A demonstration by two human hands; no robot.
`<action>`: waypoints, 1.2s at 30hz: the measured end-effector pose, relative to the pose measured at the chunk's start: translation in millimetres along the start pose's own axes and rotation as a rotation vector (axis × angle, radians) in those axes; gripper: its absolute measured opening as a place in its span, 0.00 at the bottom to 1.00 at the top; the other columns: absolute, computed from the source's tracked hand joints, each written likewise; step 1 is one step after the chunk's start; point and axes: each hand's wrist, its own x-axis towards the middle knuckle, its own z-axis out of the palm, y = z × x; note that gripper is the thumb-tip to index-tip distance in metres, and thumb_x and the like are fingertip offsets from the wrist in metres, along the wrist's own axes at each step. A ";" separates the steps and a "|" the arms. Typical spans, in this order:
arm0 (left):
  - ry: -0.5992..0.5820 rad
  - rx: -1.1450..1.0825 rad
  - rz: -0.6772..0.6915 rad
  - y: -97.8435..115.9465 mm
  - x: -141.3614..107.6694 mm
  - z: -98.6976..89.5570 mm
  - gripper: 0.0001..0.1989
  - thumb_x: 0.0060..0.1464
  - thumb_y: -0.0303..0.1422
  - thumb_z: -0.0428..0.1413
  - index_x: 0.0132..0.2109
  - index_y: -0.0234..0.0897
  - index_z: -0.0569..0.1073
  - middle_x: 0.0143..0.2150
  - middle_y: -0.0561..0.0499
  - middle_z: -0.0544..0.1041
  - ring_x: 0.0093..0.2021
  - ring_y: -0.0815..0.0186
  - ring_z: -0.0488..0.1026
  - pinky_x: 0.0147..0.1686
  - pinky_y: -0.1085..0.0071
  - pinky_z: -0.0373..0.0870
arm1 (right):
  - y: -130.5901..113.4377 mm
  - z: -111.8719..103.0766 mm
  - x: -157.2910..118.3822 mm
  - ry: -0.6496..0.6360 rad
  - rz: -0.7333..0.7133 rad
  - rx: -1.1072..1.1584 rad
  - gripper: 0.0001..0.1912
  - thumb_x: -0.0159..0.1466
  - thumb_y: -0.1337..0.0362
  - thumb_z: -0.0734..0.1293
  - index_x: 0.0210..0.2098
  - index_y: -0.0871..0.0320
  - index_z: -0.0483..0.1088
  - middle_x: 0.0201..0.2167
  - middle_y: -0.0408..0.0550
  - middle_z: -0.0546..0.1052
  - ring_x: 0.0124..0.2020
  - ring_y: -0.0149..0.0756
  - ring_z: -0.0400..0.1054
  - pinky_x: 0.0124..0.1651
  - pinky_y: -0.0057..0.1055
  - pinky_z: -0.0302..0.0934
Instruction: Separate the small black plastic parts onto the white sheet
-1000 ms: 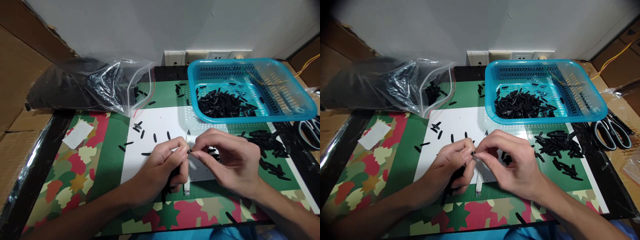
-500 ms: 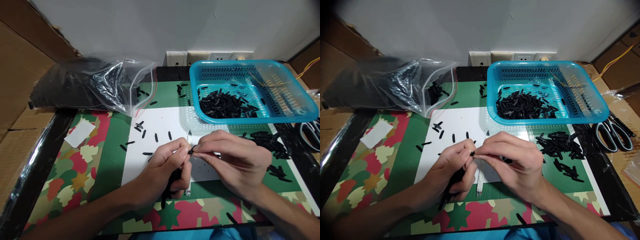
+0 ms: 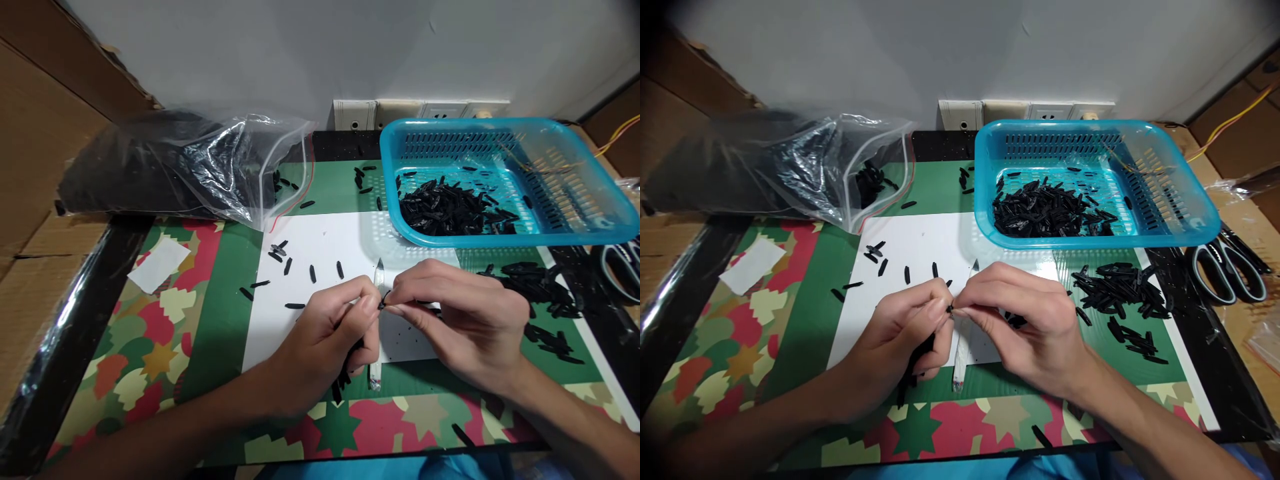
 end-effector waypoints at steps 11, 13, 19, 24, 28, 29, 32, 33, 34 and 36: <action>0.018 0.083 0.015 -1.1 -0.7 0.2 0.21 0.77 0.45 0.50 0.35 0.39 0.64 0.23 0.60 0.66 0.22 0.75 0.60 0.26 0.75 0.59 | -3.5 -3.5 3.7 -0.093 0.088 0.013 0.09 0.72 0.75 0.71 0.42 0.55 0.80 0.32 0.45 0.83 0.30 0.33 0.76 0.34 0.30 0.70; 0.017 0.080 0.009 -1.3 -0.5 0.6 0.21 0.77 0.45 0.50 0.35 0.39 0.64 0.23 0.61 0.66 0.22 0.75 0.60 0.26 0.76 0.59 | -3.4 -3.2 3.4 -0.085 0.100 0.016 0.08 0.72 0.74 0.70 0.42 0.55 0.80 0.32 0.45 0.83 0.29 0.34 0.76 0.34 0.31 0.70; 0.007 0.074 0.001 -4.1 -0.3 0.8 0.20 0.77 0.45 0.49 0.36 0.39 0.64 0.23 0.61 0.66 0.23 0.75 0.61 0.27 0.76 0.60 | -2.5 -1.2 1.7 -0.112 0.129 -0.002 0.07 0.75 0.71 0.69 0.41 0.54 0.77 0.30 0.44 0.81 0.28 0.32 0.73 0.32 0.30 0.67; 0.010 0.049 -0.012 -4.9 1.0 -1.3 0.20 0.78 0.45 0.49 0.36 0.40 0.62 0.23 0.61 0.66 0.23 0.75 0.61 0.27 0.77 0.62 | -1.0 2.7 -2.3 -0.136 0.143 -0.033 0.07 0.76 0.71 0.67 0.42 0.55 0.74 0.30 0.43 0.79 0.29 0.31 0.72 0.33 0.29 0.65; -0.011 -0.022 -0.030 -4.4 3.8 -2.5 0.19 0.77 0.44 0.50 0.37 0.40 0.63 0.21 0.62 0.64 0.21 0.75 0.58 0.25 0.78 0.64 | 1.0 8.9 -6.2 -0.064 0.084 -0.066 0.07 0.76 0.73 0.67 0.43 0.55 0.74 0.31 0.43 0.77 0.30 0.30 0.71 0.34 0.28 0.64; -0.018 -0.044 -0.032 -4.5 4.3 -2.6 0.18 0.77 0.44 0.50 0.37 0.41 0.63 0.21 0.62 0.64 0.20 0.75 0.57 0.25 0.79 0.64 | 1.5 10.5 -7.0 -0.050 0.061 -0.077 0.07 0.76 0.74 0.67 0.44 0.55 0.73 0.31 0.43 0.76 0.30 0.30 0.71 0.34 0.28 0.63; -0.019 -0.079 -0.031 -5.8 5.0 -2.5 0.18 0.77 0.44 0.50 0.36 0.41 0.63 0.20 0.62 0.65 0.19 0.75 0.57 0.23 0.79 0.64 | 3.5 14.8 -9.0 -0.030 0.007 -0.132 0.09 0.75 0.76 0.65 0.44 0.56 0.72 0.31 0.43 0.73 0.30 0.31 0.67 0.33 0.28 0.61; -0.015 -0.077 -0.033 -6.5 4.9 -2.4 0.19 0.77 0.45 0.50 0.36 0.41 0.62 0.20 0.62 0.65 0.19 0.75 0.57 0.23 0.79 0.64 | 4.3 16.0 -9.6 -0.032 0.000 -0.148 0.10 0.76 0.77 0.64 0.44 0.56 0.71 0.31 0.42 0.71 0.29 0.31 0.65 0.33 0.29 0.60; -0.009 -0.069 -0.038 -7.1 4.7 -2.4 0.19 0.77 0.45 0.50 0.36 0.41 0.62 0.20 0.62 0.65 0.19 0.75 0.57 0.23 0.79 0.64 | 5.2 17.0 -10.3 -0.038 -0.002 -0.159 0.10 0.76 0.77 0.63 0.44 0.56 0.70 0.31 0.42 0.70 0.29 0.31 0.64 0.33 0.29 0.59; 0.006 -0.040 -0.047 -8.0 4.2 -2.4 0.19 0.77 0.45 0.50 0.36 0.41 0.63 0.20 0.62 0.65 0.20 0.76 0.58 0.24 0.79 0.64 | 6.6 18.2 -11.3 -0.055 0.003 -0.164 0.11 0.76 0.78 0.61 0.44 0.55 0.67 0.32 0.42 0.67 0.30 0.31 0.62 0.34 0.29 0.58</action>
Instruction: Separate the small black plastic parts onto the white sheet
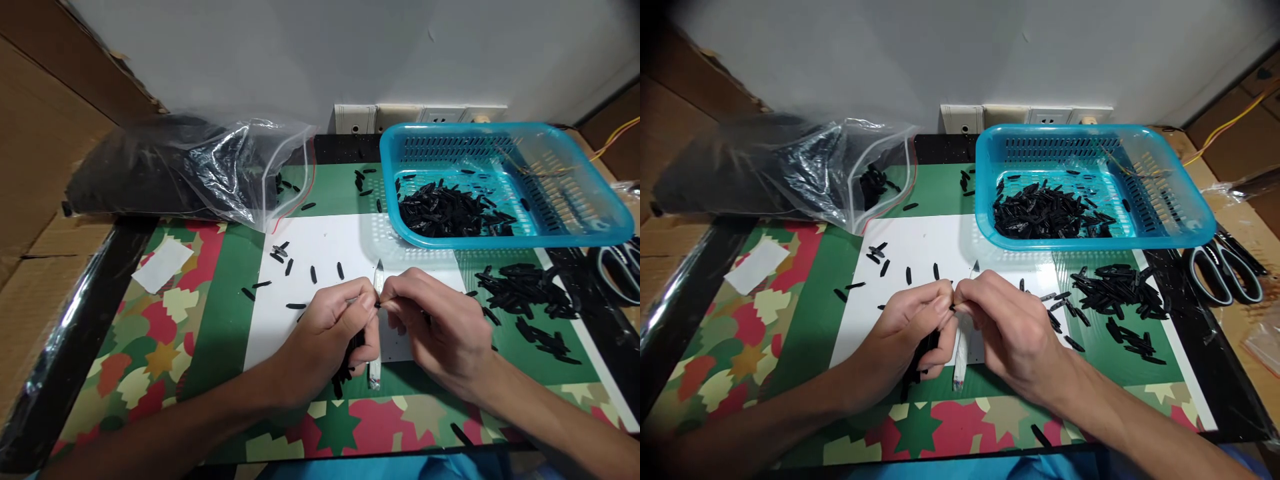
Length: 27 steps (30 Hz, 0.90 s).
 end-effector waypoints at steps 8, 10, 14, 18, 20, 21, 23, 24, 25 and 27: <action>-0.008 -0.018 0.003 2.5 1.1 -0.4 0.17 0.76 0.45 0.51 0.38 0.41 0.66 0.21 0.62 0.65 0.20 0.76 0.57 0.24 0.80 0.65 | -0.5 -2.2 2.5 -0.100 0.070 0.045 0.14 0.74 0.79 0.59 0.44 0.52 0.60 0.37 0.41 0.67 0.34 0.30 0.63 0.37 0.27 0.58; -0.014 -0.023 0.003 3.3 1.2 -0.1 0.17 0.76 0.45 0.51 0.38 0.41 0.66 0.21 0.63 0.65 0.19 0.76 0.56 0.24 0.80 0.65 | -1.2 -2.1 3.9 -0.100 0.092 0.079 0.12 0.75 0.77 0.59 0.44 0.52 0.60 0.37 0.40 0.68 0.34 0.31 0.63 0.37 0.27 0.57; -0.025 -0.034 -0.003 4.6 0.1 0.3 0.17 0.76 0.46 0.51 0.39 0.41 0.66 0.20 0.63 0.65 0.19 0.76 0.57 0.23 0.81 0.65 | -2.7 -1.4 4.4 -0.099 0.139 0.155 0.08 0.78 0.72 0.60 0.44 0.52 0.61 0.36 0.40 0.68 0.33 0.32 0.61 0.36 0.28 0.56; -0.036 -0.054 -0.026 6.9 -1.6 0.4 0.17 0.76 0.45 0.51 0.40 0.41 0.67 0.21 0.62 0.65 0.19 0.76 0.61 0.22 0.81 0.63 | -5.9 -2.7 4.5 -0.104 0.202 0.243 0.06 0.80 0.67 0.59 0.44 0.52 0.62 0.35 0.40 0.67 0.32 0.32 0.60 0.36 0.30 0.56; -0.041 -0.072 -0.034 7.8 -2.3 0.5 0.17 0.76 0.46 0.51 0.39 0.41 0.66 0.20 0.62 0.65 0.19 0.76 0.63 0.21 0.82 0.61 | -8.0 -3.7 5.3 -0.109 0.245 0.297 0.06 0.81 0.65 0.60 0.44 0.53 0.63 0.35 0.41 0.67 0.33 0.33 0.60 0.37 0.30 0.56; -0.044 -0.083 -0.036 7.9 -2.7 0.5 0.17 0.76 0.46 0.51 0.39 0.41 0.66 0.20 0.62 0.65 0.18 0.76 0.63 0.20 0.82 0.60 | -9.0 -4.2 5.8 -0.110 0.265 0.327 0.07 0.81 0.64 0.60 0.44 0.53 0.63 0.35 0.41 0.67 0.33 0.33 0.60 0.36 0.30 0.56; -0.049 -0.108 -0.041 7.8 -3.3 0.7 0.17 0.76 0.46 0.51 0.39 0.41 0.66 0.20 0.62 0.64 0.18 0.76 0.63 0.19 0.83 0.59 | -10.8 -4.8 6.6 -0.114 0.300 0.382 0.07 0.82 0.63 0.59 0.44 0.53 0.64 0.35 0.41 0.67 0.33 0.33 0.59 0.36 0.30 0.56; -0.052 -0.118 -0.046 7.6 -3.6 0.7 0.17 0.76 0.46 0.51 0.39 0.41 0.66 0.20 0.63 0.64 0.18 0.76 0.63 0.19 0.83 0.58 | -11.5 -5.1 7.0 -0.117 0.313 0.405 0.08 0.82 0.62 0.60 0.44 0.53 0.64 0.35 0.41 0.66 0.33 0.33 0.59 0.36 0.30 0.56; -0.055 -0.129 -0.054 7.4 -4.0 0.8 0.17 0.76 0.46 0.51 0.39 0.41 0.66 0.20 0.63 0.64 0.18 0.76 0.63 0.19 0.83 0.58 | -12.1 -5.3 7.2 -0.120 0.322 0.425 0.08 0.82 0.61 0.60 0.44 0.53 0.64 0.35 0.41 0.66 0.33 0.33 0.59 0.36 0.30 0.56; -0.061 -0.143 -0.069 7.4 -4.6 1.1 0.17 0.76 0.46 0.51 0.40 0.41 0.66 0.20 0.63 0.64 0.18 0.76 0.64 0.19 0.83 0.58 | -12.9 -5.8 7.5 -0.127 0.335 0.449 0.09 0.82 0.60 0.60 0.44 0.52 0.64 0.35 0.40 0.65 0.33 0.33 0.58 0.36 0.30 0.55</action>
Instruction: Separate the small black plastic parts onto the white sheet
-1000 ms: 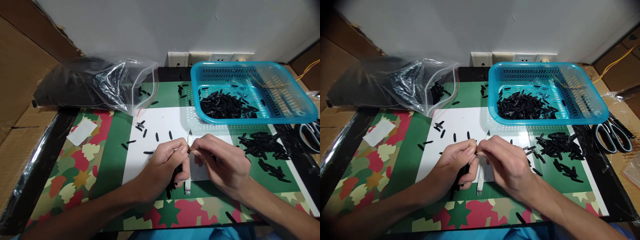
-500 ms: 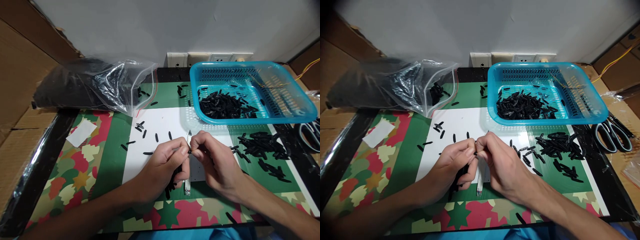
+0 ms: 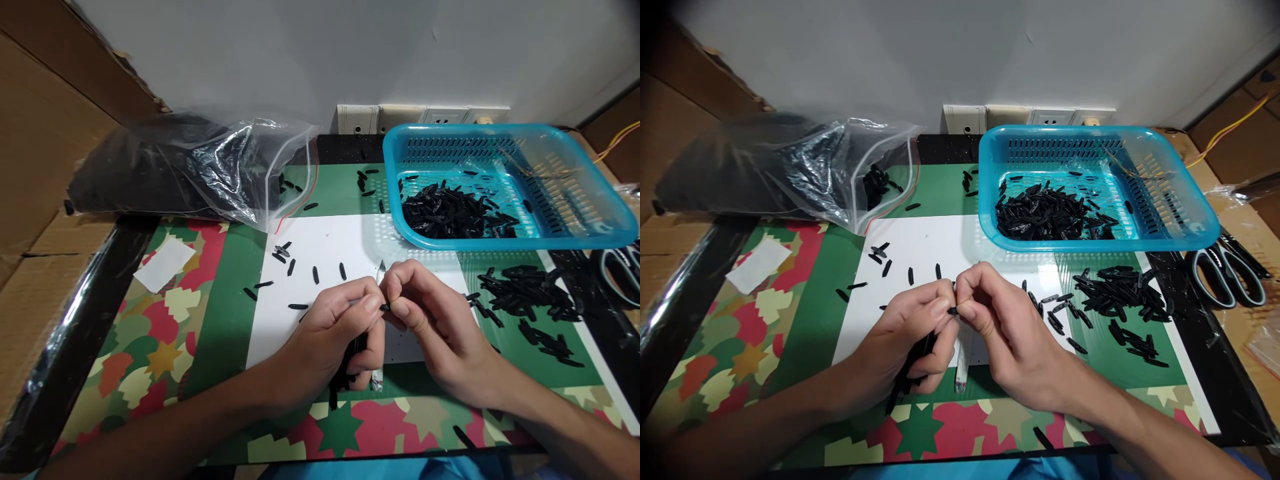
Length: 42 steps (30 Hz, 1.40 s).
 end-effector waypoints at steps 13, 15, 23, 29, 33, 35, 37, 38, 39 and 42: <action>-0.010 -0.054 0.037 1.8 0.7 -0.9 0.18 0.76 0.46 0.51 0.38 0.40 0.66 0.20 0.63 0.63 0.17 0.76 0.58 0.19 0.81 0.61 | 6.2 -2.8 0.6 -0.008 0.104 0.400 0.07 0.80 0.57 0.64 0.45 0.52 0.66 0.35 0.41 0.62 0.35 0.35 0.57 0.38 0.33 0.56; -0.025 -0.042 0.039 2.7 0.1 -0.3 0.19 0.75 0.47 0.52 0.38 0.40 0.65 0.20 0.62 0.64 0.17 0.76 0.57 0.20 0.80 0.61 | 7.1 -3.2 1.7 0.031 0.082 0.448 0.06 0.80 0.59 0.65 0.45 0.52 0.66 0.35 0.41 0.62 0.34 0.35 0.57 0.37 0.33 0.55; -0.032 0.010 0.063 3.8 -1.5 0.0 0.20 0.75 0.49 0.51 0.37 0.41 0.64 0.20 0.61 0.65 0.18 0.74 0.62 0.19 0.80 0.59 | 1.0 -10.6 2.5 0.057 0.088 0.393 0.07 0.80 0.58 0.64 0.45 0.52 0.67 0.37 0.45 0.68 0.36 0.37 0.58 0.38 0.34 0.56; -0.008 -0.037 0.064 1.8 -1.9 0.1 0.19 0.75 0.49 0.51 0.38 0.41 0.65 0.20 0.61 0.64 0.17 0.74 0.61 0.18 0.81 0.58 | -6.1 -16.9 2.7 0.066 0.115 0.392 0.09 0.81 0.56 0.61 0.44 0.51 0.66 0.40 0.46 0.74 0.35 0.36 0.59 0.38 0.34 0.58; 0.047 -0.098 0.041 -0.3 -1.8 1.3 0.18 0.74 0.48 0.53 0.39 0.40 0.67 0.19 0.62 0.63 0.17 0.76 0.58 0.18 0.81 0.58 | -8.0 -14.9 0.5 0.037 0.094 0.232 0.13 0.80 0.54 0.64 0.41 0.52 0.68 0.37 0.45 0.75 0.37 0.37 0.66 0.40 0.33 0.62; 0.075 -0.120 0.029 -0.1 -1.1 1.5 0.19 0.73 0.48 0.55 0.37 0.40 0.65 0.19 0.62 0.62 0.16 0.76 0.56 0.17 0.81 0.57 | -7.3 -13.2 -0.8 0.032 0.067 0.115 0.12 0.78 0.53 0.68 0.41 0.53 0.70 0.36 0.45 0.74 0.38 0.37 0.69 0.39 0.33 0.64; 0.094 -0.119 0.021 0.5 -0.1 1.6 0.20 0.72 0.48 0.56 0.35 0.40 0.64 0.19 0.63 0.62 0.16 0.76 0.55 0.17 0.81 0.57 | -5.5 -11.8 -1.8 0.044 0.040 0.020 0.10 0.75 0.55 0.71 0.42 0.53 0.72 0.36 0.45 0.75 0.37 0.37 0.71 0.36 0.32 0.64; 0.103 -0.112 0.018 0.8 0.3 1.6 0.21 0.71 0.49 0.56 0.35 0.40 0.64 0.19 0.63 0.62 0.16 0.76 0.55 0.17 0.81 0.57 | -4.4 -11.2 -2.3 0.050 0.030 -0.013 0.08 0.75 0.56 0.72 0.43 0.52 0.73 0.37 0.45 0.76 0.36 0.37 0.71 0.35 0.32 0.65; 0.110 -0.101 0.014 1.0 0.6 1.6 0.21 0.71 0.49 0.56 0.35 0.40 0.63 0.19 0.63 0.62 0.16 0.76 0.56 0.17 0.81 0.56 | -3.3 -10.8 -2.7 0.058 0.020 -0.035 0.07 0.74 0.58 0.73 0.44 0.52 0.73 0.38 0.46 0.77 0.36 0.37 0.72 0.35 0.31 0.66; 0.120 -0.083 0.009 0.5 1.0 1.5 0.22 0.70 0.50 0.56 0.35 0.41 0.62 0.19 0.62 0.62 0.16 0.76 0.59 0.17 0.82 0.56 | -0.5 -10.3 -3.7 0.080 -0.006 -0.072 0.04 0.75 0.61 0.72 0.46 0.52 0.74 0.40 0.46 0.78 0.38 0.37 0.73 0.36 0.31 0.68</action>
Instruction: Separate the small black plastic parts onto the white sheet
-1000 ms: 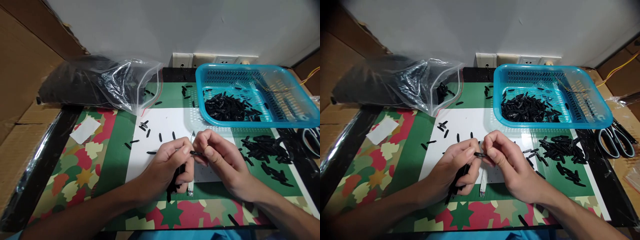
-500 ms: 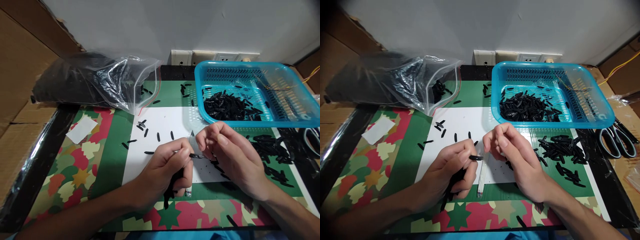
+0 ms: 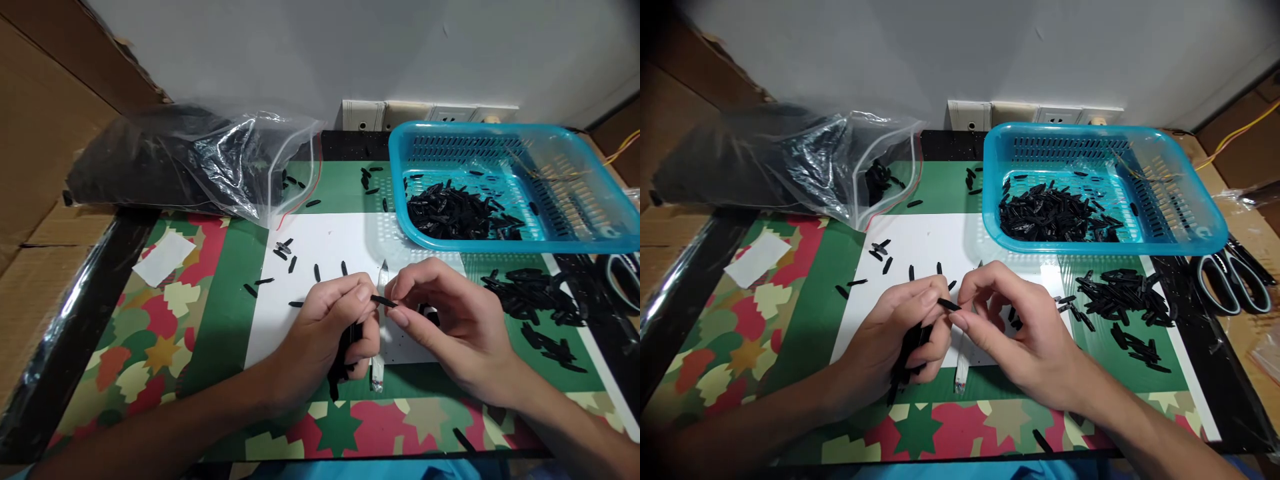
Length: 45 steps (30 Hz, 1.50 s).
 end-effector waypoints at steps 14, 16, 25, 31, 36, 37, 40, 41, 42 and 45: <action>-0.024 0.015 0.010 0.3 -0.4 -0.3 0.21 0.73 0.49 0.54 0.35 0.40 0.62 0.20 0.62 0.64 0.17 0.76 0.62 0.18 0.82 0.57 | -1.3 0.7 4.1 0.004 -0.004 -0.023 0.02 0.76 0.62 0.72 0.44 0.52 0.75 0.38 0.43 0.77 0.37 0.33 0.73 0.36 0.28 0.66; -0.028 0.010 0.011 0.1 -0.2 -0.1 0.21 0.73 0.49 0.54 0.35 0.40 0.62 0.20 0.62 0.63 0.17 0.76 0.61 0.18 0.82 0.57 | -1.2 0.5 4.1 0.002 -0.005 -0.027 0.02 0.76 0.62 0.71 0.44 0.51 0.75 0.38 0.43 0.78 0.37 0.33 0.72 0.36 0.28 0.65; -0.018 -0.025 -0.001 0.1 -0.8 0.2 0.21 0.72 0.48 0.55 0.34 0.40 0.61 0.20 0.62 0.63 0.16 0.77 0.58 0.17 0.83 0.58 | -2.0 0.0 2.8 0.003 -0.012 -0.050 0.02 0.76 0.63 0.71 0.44 0.51 0.75 0.35 0.40 0.77 0.33 0.30 0.70 0.34 0.27 0.64; -0.009 -0.005 0.019 -0.6 0.7 -0.2 0.22 0.72 0.49 0.55 0.34 0.40 0.62 0.19 0.62 0.63 0.16 0.76 0.60 0.17 0.83 0.57 | 0.0 1.4 2.3 0.072 -0.069 -0.063 0.02 0.74 0.65 0.72 0.45 0.51 0.75 0.39 0.42 0.78 0.38 0.33 0.73 0.36 0.29 0.66; 0.000 0.021 0.053 -3.3 1.0 0.3 0.20 0.73 0.46 0.54 0.35 0.41 0.63 0.19 0.63 0.64 0.17 0.77 0.58 0.21 0.82 0.62 | 2.2 1.8 3.6 0.143 -0.220 -0.094 0.10 0.71 0.73 0.74 0.47 0.53 0.76 0.41 0.45 0.79 0.44 0.37 0.76 0.44 0.34 0.70; -0.006 0.037 0.063 -3.7 0.7 0.6 0.20 0.74 0.46 0.54 0.35 0.40 0.63 0.19 0.63 0.64 0.17 0.77 0.58 0.21 0.82 0.62 | 2.2 1.4 3.9 0.146 -0.264 -0.118 0.10 0.70 0.74 0.74 0.46 0.53 0.77 0.40 0.45 0.79 0.44 0.38 0.76 0.45 0.35 0.70; -0.017 0.085 0.103 -4.4 -0.3 2.0 0.20 0.75 0.45 0.54 0.35 0.40 0.64 0.20 0.62 0.65 0.19 0.77 0.58 0.23 0.82 0.62 | 0.8 -0.8 4.5 0.137 -0.379 -0.226 0.12 0.69 0.78 0.73 0.45 0.56 0.78 0.40 0.47 0.81 0.42 0.38 0.76 0.45 0.36 0.70; -0.019 0.094 0.114 -4.6 -0.7 2.3 0.19 0.75 0.45 0.54 0.35 0.40 0.64 0.21 0.62 0.65 0.19 0.77 0.58 0.23 0.82 0.62 | 0.1 -1.6 4.5 0.137 -0.406 -0.278 0.12 0.69 0.79 0.73 0.45 0.56 0.79 0.40 0.47 0.81 0.42 0.38 0.76 0.44 0.36 0.70; -0.020 0.100 0.121 -4.8 -1.1 2.5 0.19 0.75 0.44 0.54 0.36 0.40 0.64 0.21 0.62 0.65 0.20 0.77 0.58 0.23 0.82 0.62 | -0.7 -2.4 4.4 0.141 -0.426 -0.332 0.12 0.69 0.79 0.72 0.45 0.57 0.80 0.40 0.48 0.81 0.41 0.37 0.76 0.43 0.36 0.69; -0.023 0.108 0.135 -5.3 -1.8 2.2 0.18 0.76 0.44 0.53 0.36 0.40 0.64 0.22 0.62 0.65 0.20 0.77 0.59 0.24 0.82 0.61 | -2.6 -3.5 3.9 0.167 -0.445 -0.438 0.11 0.68 0.79 0.73 0.44 0.58 0.81 0.38 0.47 0.79 0.39 0.36 0.74 0.41 0.35 0.68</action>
